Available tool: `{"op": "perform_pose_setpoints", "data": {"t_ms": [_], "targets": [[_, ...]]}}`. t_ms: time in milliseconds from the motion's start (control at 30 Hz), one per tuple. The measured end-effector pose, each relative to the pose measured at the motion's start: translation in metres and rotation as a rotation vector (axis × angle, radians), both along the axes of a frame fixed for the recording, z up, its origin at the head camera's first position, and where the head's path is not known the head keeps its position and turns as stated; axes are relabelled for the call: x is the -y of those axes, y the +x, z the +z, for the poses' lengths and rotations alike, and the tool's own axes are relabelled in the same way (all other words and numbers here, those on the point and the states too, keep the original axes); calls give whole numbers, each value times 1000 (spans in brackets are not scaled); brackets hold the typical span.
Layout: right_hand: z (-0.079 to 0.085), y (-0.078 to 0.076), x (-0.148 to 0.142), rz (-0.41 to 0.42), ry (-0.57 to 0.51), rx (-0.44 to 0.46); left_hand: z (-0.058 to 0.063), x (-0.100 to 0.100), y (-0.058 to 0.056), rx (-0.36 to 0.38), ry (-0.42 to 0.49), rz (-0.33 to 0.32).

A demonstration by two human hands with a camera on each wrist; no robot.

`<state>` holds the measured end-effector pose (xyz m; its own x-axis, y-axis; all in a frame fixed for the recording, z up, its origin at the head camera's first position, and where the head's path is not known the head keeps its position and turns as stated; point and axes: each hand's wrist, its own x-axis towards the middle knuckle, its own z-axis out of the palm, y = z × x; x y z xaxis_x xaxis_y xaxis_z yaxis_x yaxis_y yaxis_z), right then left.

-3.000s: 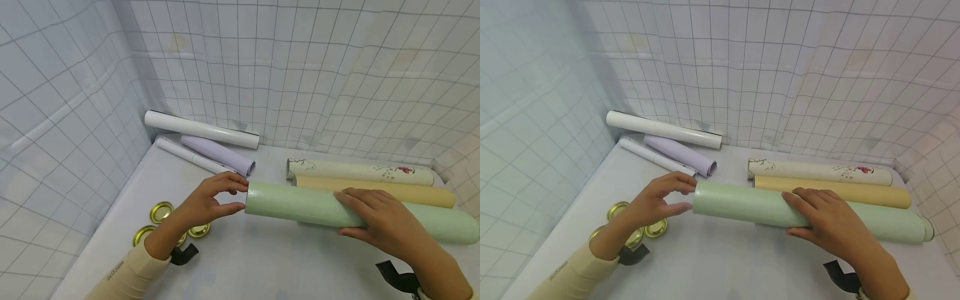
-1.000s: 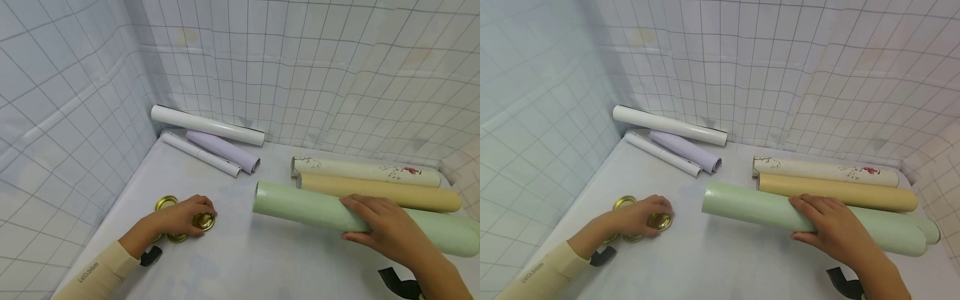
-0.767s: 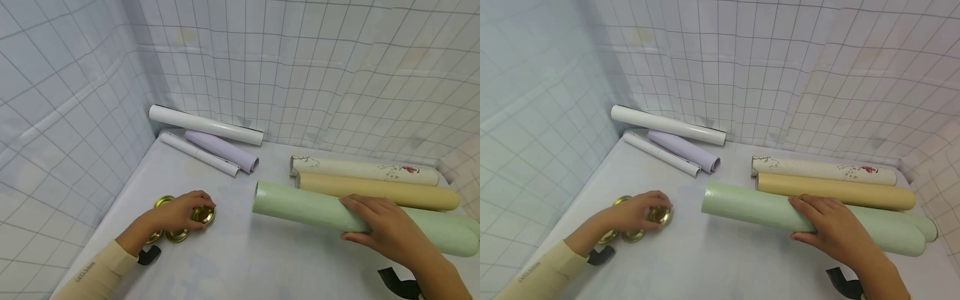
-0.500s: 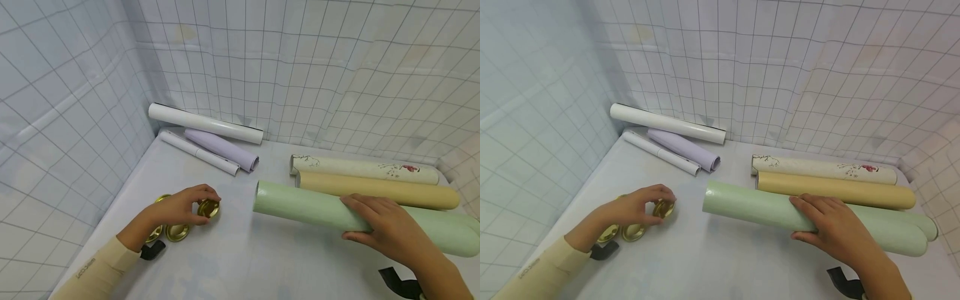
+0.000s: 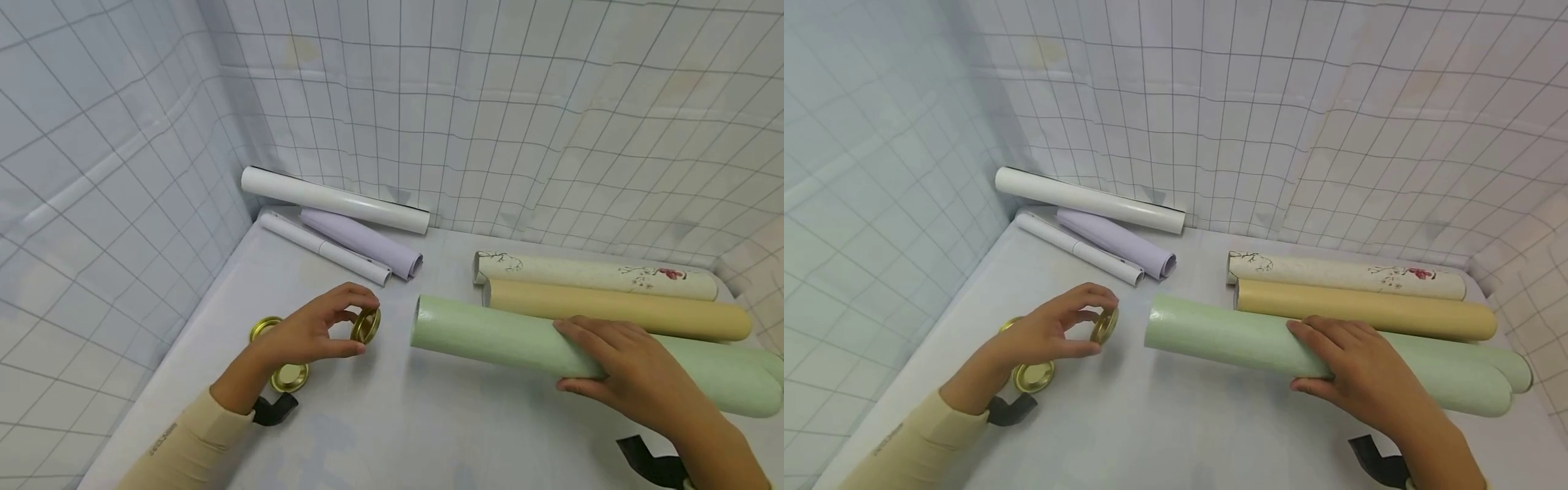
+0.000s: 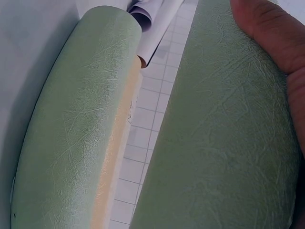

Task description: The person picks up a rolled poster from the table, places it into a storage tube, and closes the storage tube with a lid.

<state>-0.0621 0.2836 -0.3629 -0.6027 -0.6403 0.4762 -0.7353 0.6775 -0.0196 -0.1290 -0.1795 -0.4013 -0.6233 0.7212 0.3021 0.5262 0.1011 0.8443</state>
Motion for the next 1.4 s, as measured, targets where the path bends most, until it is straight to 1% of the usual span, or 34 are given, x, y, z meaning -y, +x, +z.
{"op": "perform_pose_setpoints", "data": {"t_ms": [100,233,367,467,600,700,800,933,967,1267,1333,1400], "targets": [[1,1,0,-12,8,10,4,-6,1,14,71,-18],[1,2,1,-19,13,21,7,-14,4,1,145,-33],[1,2,3,-7,2,10,10,-25,6,-16,178,-41],[0,2,4,10,-16,-13,11,-32,7,-3,201,-51],[-2,0,5,41,-44,-67,13,-39,8,24,216,-58],[-2,-1,5,54,-56,-89,13,-42,9,40,217,-64],[-2,-1,5,51,-53,-77,13,-45,10,52,237,-78],[-1,-1,7,60,-56,-74,14,-49,11,49,261,-90],[-2,-1,8,67,-62,-84,14,-49,12,46,260,-88],[-3,-1,10,68,-64,-72,13,-56,17,61,254,-74],[-3,0,10,62,-57,-73,11,-56,17,51,248,-63],[-2,0,11,63,-51,-83,9,-57,17,25,231,-52]]}}
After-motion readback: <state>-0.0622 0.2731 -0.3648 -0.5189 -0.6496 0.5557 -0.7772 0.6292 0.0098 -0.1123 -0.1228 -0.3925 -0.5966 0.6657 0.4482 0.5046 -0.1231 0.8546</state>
